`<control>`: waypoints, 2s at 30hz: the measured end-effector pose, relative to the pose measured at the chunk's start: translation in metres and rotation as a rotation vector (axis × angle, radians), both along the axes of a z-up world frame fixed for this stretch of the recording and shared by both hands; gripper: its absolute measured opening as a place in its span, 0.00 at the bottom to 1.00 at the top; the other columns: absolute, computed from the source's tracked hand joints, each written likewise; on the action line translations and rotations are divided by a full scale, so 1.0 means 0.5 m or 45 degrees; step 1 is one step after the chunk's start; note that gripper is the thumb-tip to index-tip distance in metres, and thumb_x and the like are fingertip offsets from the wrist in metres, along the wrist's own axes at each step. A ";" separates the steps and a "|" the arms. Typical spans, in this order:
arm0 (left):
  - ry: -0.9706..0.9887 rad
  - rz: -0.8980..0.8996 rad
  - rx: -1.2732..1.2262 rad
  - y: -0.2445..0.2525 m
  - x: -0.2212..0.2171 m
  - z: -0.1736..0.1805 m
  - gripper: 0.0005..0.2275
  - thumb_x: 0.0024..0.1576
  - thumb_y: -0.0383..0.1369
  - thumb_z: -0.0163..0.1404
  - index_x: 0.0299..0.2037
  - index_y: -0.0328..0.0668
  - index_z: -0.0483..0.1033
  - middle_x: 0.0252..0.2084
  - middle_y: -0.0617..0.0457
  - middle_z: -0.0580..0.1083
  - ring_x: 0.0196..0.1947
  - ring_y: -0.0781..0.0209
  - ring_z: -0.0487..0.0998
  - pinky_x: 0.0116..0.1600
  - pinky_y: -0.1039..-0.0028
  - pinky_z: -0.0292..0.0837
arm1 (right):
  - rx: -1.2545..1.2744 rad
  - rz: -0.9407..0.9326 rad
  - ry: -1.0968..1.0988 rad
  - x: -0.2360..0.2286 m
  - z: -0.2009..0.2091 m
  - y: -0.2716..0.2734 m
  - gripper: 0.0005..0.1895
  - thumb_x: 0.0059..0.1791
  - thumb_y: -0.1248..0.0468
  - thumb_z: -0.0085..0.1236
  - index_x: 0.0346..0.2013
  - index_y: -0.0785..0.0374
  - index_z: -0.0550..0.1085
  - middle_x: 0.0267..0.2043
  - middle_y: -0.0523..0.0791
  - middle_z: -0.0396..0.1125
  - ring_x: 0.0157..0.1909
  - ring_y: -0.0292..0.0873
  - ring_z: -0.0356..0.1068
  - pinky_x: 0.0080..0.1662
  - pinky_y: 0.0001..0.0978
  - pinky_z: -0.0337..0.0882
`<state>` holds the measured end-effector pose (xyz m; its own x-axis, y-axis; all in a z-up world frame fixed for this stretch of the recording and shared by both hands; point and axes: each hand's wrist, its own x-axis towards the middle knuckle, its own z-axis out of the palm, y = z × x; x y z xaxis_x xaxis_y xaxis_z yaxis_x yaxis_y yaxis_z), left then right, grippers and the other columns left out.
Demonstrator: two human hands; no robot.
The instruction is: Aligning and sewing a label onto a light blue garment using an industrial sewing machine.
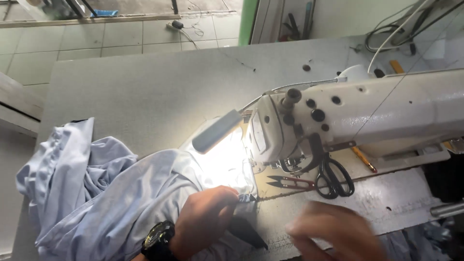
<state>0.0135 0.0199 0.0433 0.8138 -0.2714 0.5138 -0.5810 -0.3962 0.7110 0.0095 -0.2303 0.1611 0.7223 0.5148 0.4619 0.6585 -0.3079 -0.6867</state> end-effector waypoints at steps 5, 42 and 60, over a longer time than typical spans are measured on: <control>-0.021 0.012 0.028 -0.007 -0.001 0.024 0.06 0.57 0.19 0.49 0.33 0.42 0.71 0.25 0.54 0.72 0.21 0.57 0.70 0.27 0.72 0.67 | -0.195 -0.132 0.182 0.027 -0.133 0.038 0.04 0.52 0.63 0.53 0.36 0.55 0.77 0.32 0.38 0.72 0.33 0.38 0.71 0.37 0.32 0.70; 0.141 -0.147 0.188 0.010 -0.010 -0.027 0.13 0.54 0.19 0.48 0.26 0.46 0.56 0.20 0.59 0.54 0.19 0.62 0.51 0.23 0.68 0.47 | 0.067 -0.159 1.271 0.077 -0.187 0.064 0.03 0.42 0.70 0.50 0.24 0.62 0.71 0.19 0.44 0.63 0.23 0.40 0.63 0.30 0.33 0.66; 0.659 -0.130 0.434 0.000 -0.016 -0.051 0.08 0.60 0.36 0.47 0.32 0.50 0.61 0.23 0.59 0.68 0.21 0.59 0.64 0.28 0.66 0.64 | 0.564 0.337 1.315 0.051 -0.244 0.036 0.02 0.47 0.69 0.51 0.29 0.63 0.71 0.33 0.47 0.67 0.23 0.37 0.59 0.24 0.28 0.59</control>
<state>0.0054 0.0197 0.0179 0.8953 -0.4400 -0.0691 -0.2420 -0.6109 0.7538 0.0348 -0.2125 0.0391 0.7550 0.6467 -0.1082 -0.2719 0.1586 -0.9492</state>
